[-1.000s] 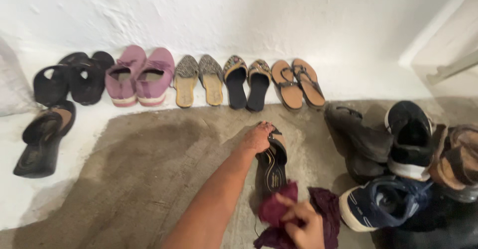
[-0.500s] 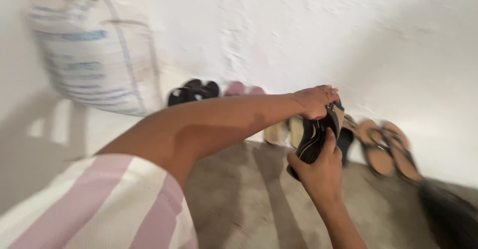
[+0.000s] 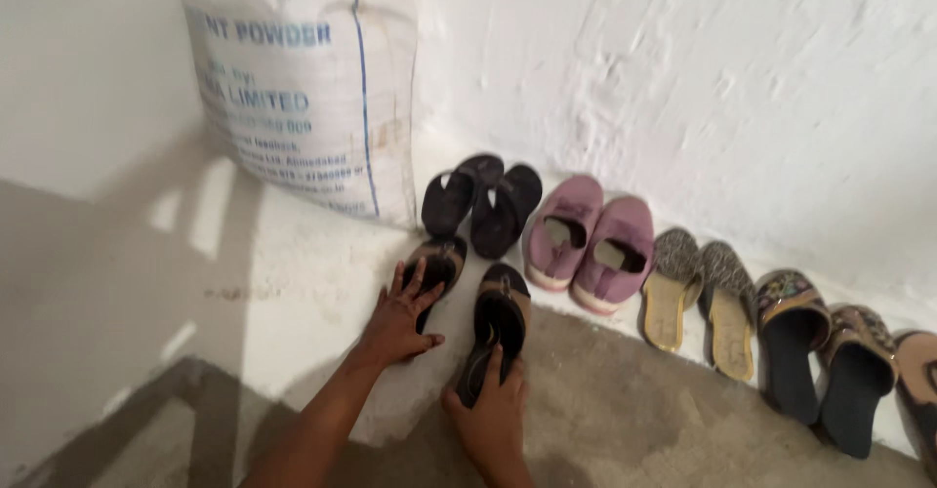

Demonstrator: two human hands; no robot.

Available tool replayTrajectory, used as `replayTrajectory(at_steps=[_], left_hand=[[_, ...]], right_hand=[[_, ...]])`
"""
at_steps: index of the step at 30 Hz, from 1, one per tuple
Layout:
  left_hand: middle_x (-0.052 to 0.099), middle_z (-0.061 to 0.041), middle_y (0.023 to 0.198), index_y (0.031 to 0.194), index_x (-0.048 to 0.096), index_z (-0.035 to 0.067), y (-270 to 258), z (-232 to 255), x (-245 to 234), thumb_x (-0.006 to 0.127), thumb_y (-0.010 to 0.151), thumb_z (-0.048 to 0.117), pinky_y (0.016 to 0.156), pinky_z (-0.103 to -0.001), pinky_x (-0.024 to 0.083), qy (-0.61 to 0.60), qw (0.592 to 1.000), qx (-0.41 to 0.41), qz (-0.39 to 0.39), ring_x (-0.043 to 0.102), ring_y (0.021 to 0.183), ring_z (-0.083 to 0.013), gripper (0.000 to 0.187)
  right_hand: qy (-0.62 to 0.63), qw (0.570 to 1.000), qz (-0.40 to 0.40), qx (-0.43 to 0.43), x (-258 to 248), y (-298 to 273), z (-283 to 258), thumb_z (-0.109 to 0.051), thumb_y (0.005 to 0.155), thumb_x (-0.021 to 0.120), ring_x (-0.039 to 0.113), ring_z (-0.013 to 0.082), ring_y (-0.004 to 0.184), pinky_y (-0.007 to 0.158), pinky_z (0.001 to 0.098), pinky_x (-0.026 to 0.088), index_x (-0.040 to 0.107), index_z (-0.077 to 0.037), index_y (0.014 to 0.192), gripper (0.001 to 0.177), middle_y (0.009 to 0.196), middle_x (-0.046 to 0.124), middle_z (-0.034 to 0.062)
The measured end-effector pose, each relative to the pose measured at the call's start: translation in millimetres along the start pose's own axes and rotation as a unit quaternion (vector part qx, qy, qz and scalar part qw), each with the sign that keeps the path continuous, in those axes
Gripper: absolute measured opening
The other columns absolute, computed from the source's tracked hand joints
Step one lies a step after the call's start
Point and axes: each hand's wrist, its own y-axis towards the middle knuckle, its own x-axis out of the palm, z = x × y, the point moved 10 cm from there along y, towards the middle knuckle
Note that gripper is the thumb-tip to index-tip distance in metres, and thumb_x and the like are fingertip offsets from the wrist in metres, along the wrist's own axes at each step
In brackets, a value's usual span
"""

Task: The person sits on the floor and wipes several pairs of shoes with a cloth. They dip the cloth into a small orange pitcher of water to wet it, then wipe each shoe individually before placing it back in line.

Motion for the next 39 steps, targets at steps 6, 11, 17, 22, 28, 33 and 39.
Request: replayTrajectory(at_steps=[6, 11, 17, 22, 28, 33, 39], left_hand=[[0.020, 0.003, 0.169, 0.154, 0.045, 0.027, -12, 9, -11, 0.068, 0.078, 0.017, 0.126, -0.049, 0.018, 0.019, 0.997, 0.056, 0.054, 0.001, 0.157, -0.0298, 0.079], [0.028, 0.007, 0.166, 0.148, 0.050, 0.030, -16, -3, -19, 0.067, 0.077, 0.017, 0.124, -0.053, 0.020, -0.014, 0.999, 0.007, 0.028, 0.008, 0.158, -0.0229, 0.074], [0.039, 0.004, 0.162, 0.147, 0.053, 0.030, -20, -10, -29, 0.066, 0.076, 0.015, 0.124, -0.052, 0.023, -0.018, 0.998, 0.024, 0.055, 0.013, 0.157, -0.0222, 0.074], [0.045, 0.001, 0.157, 0.149, 0.051, 0.024, -17, -13, -22, 0.065, 0.077, 0.018, 0.122, -0.043, 0.028, 0.017, 0.995, 0.075, 0.070, 0.013, 0.156, -0.0262, 0.073], [0.047, 0.000, 0.155, 0.153, 0.046, 0.022, -24, -9, -20, 0.061, 0.082, 0.019, 0.112, -0.044, 0.036, 0.049, 0.990, 0.083, 0.108, 0.023, 0.152, -0.0236, 0.073], [0.051, 0.006, 0.153, 0.150, 0.049, 0.030, -31, -32, -18, 0.057, 0.079, 0.019, 0.112, -0.034, 0.043, -0.016, 0.998, 0.014, 0.059, 0.038, 0.148, -0.0142, 0.072], [0.056, 0.006, 0.149, 0.148, 0.052, 0.031, -22, -44, -17, 0.059, 0.078, 0.020, 0.109, -0.035, 0.046, 0.006, 0.996, 0.053, 0.067, 0.042, 0.146, -0.0143, 0.071]], right_hand=[[0.068, 0.988, 0.115, -0.082, 7, 11, -9, -0.042, 0.076, 0.080, 0.027, 0.0481, 0.142, 0.116, 0.0515, 0.032, 0.025, 0.001, 0.154, 0.105, 0.158, 0.017, 0.0318], [0.038, 0.983, 0.156, -0.085, 34, 22, -42, -0.043, 0.077, 0.081, 0.023, 0.0513, 0.140, 0.114, 0.0553, 0.029, 0.026, 0.005, 0.156, 0.107, 0.155, 0.013, 0.0368], [0.059, 0.977, 0.183, -0.090, 38, 15, -57, -0.049, 0.081, 0.077, 0.025, 0.0519, 0.138, 0.112, 0.0560, 0.029, 0.028, 0.008, 0.153, 0.104, 0.154, 0.017, 0.0372], [0.060, 0.974, 0.198, -0.091, 25, 15, -65, -0.055, 0.082, 0.075, 0.025, 0.0519, 0.138, 0.113, 0.0554, 0.029, 0.028, 0.009, 0.149, 0.104, 0.154, 0.019, 0.0369], [0.061, 0.994, 0.092, -0.026, 37, 11, -54, -0.060, 0.081, 0.078, 0.016, 0.0491, 0.146, 0.118, 0.0523, 0.023, 0.019, 0.006, 0.154, 0.115, 0.158, 0.012, 0.0321], [0.067, 0.989, 0.133, 0.018, 52, 9, -51, -0.062, 0.082, 0.075, 0.018, 0.0466, 0.146, 0.118, 0.0507, 0.026, 0.021, 0.002, 0.158, 0.113, 0.160, 0.011, 0.0314], [0.051, 0.987, 0.148, -0.025, 67, 26, -71, -0.058, 0.085, 0.072, 0.021, 0.0464, 0.145, 0.118, 0.0511, 0.025, 0.023, 0.005, 0.154, 0.105, 0.160, 0.013, 0.0301]])
